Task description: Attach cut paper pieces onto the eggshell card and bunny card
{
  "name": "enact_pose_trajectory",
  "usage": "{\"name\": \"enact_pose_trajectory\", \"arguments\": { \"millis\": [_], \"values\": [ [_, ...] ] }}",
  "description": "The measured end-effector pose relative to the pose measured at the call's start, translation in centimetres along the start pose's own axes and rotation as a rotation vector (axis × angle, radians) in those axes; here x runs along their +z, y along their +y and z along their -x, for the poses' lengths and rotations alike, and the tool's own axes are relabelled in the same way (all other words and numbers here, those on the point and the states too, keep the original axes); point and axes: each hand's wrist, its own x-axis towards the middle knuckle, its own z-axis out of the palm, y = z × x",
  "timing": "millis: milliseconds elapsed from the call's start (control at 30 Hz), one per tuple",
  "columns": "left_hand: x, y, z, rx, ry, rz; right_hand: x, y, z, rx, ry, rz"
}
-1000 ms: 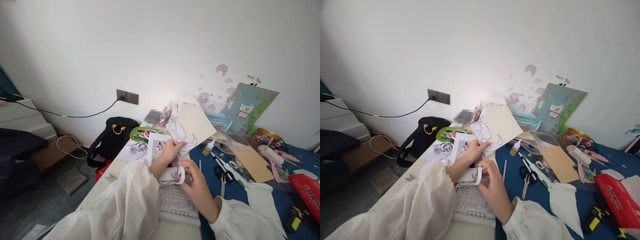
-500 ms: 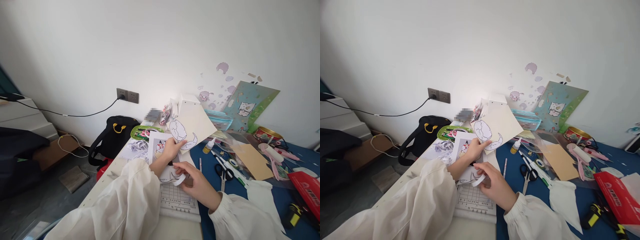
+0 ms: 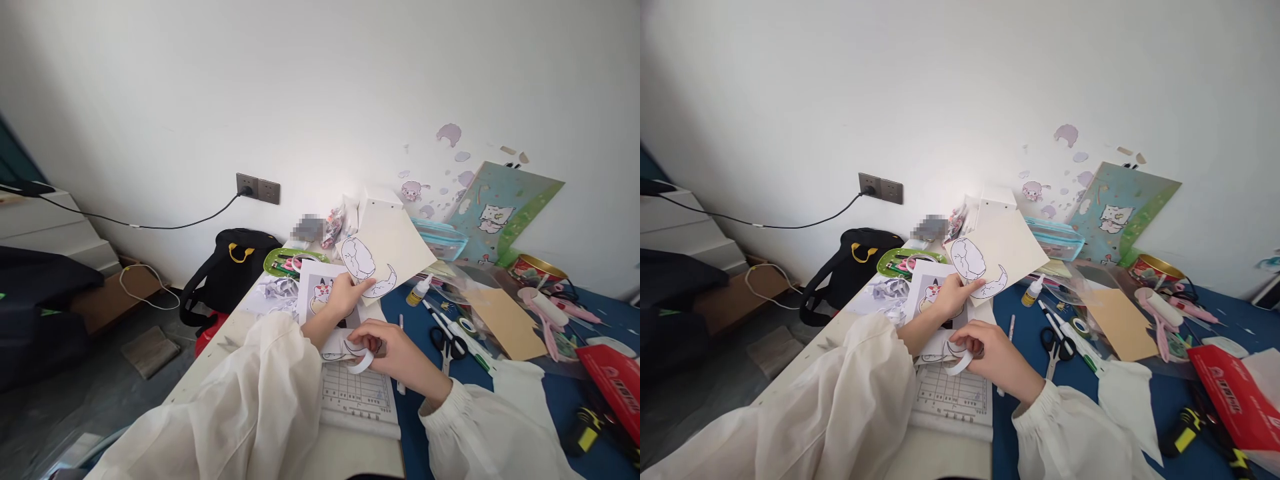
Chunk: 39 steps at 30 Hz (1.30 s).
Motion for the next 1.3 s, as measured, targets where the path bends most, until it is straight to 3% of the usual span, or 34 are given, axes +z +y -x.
{"name": "enact_pose_trajectory", "arguments": {
  "millis": [300, 733, 1000, 1300],
  "values": [
    [0.1, -0.1, 0.0, 0.006, -0.002, 0.011, -0.3, 0.3, -0.2, 0.012, -0.039, -0.183],
    [0.0, 0.0, 0.0, -0.016, -0.001, 0.0, 0.4, 1.0, -0.6, 0.075, 0.028, -0.218],
    [0.1, -0.1, 0.1, -0.004, 0.001, 0.029, 1.0, 1.2, -0.9, 0.149, 0.134, -0.224],
    [0.0, -0.1, 0.0, 0.028, -0.029, 0.096, 1.2, 1.9, -1.2, 0.161, 0.186, -0.365]
  ]
}}
